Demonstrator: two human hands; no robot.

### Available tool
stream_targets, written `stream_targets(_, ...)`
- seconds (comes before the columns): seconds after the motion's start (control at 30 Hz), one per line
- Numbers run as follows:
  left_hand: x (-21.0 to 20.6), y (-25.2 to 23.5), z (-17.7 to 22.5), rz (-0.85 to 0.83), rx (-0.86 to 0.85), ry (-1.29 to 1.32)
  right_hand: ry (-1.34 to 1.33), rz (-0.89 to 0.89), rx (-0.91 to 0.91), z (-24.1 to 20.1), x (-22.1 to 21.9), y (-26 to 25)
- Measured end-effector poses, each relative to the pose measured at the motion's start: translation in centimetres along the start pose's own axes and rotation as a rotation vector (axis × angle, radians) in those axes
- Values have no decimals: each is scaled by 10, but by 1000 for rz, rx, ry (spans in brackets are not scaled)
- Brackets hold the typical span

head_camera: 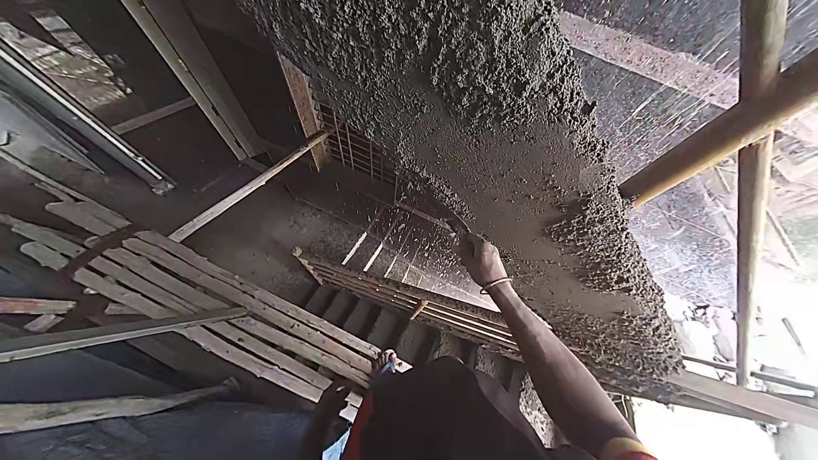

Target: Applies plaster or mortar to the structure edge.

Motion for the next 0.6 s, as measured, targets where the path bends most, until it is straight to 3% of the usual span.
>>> stream_targets(0.2,34,-44,7,-12,-14,-43,62,281,34,-4,27,41)
stream_targets(0.33,56,-51,25,-12,-28,-42,146,118,-37,13,-4,33)
stream_targets(0.43,73,-19,62,-32,-20,-23,125,-19,-91,38,-27,10)
stream_targets(0.6,83,-22,65,-28,0,19,-38,22,-28,44,18,-2)
Point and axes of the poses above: each hand's wrist, its own y-axis away from the middle knuckle, its own x-axis out of the back of the hand, z = x × y, the point moved 8 cm from there along -y, towards the middle knuckle, and after that the axes turned 9 degrees about -y, right-handed, at the moved point
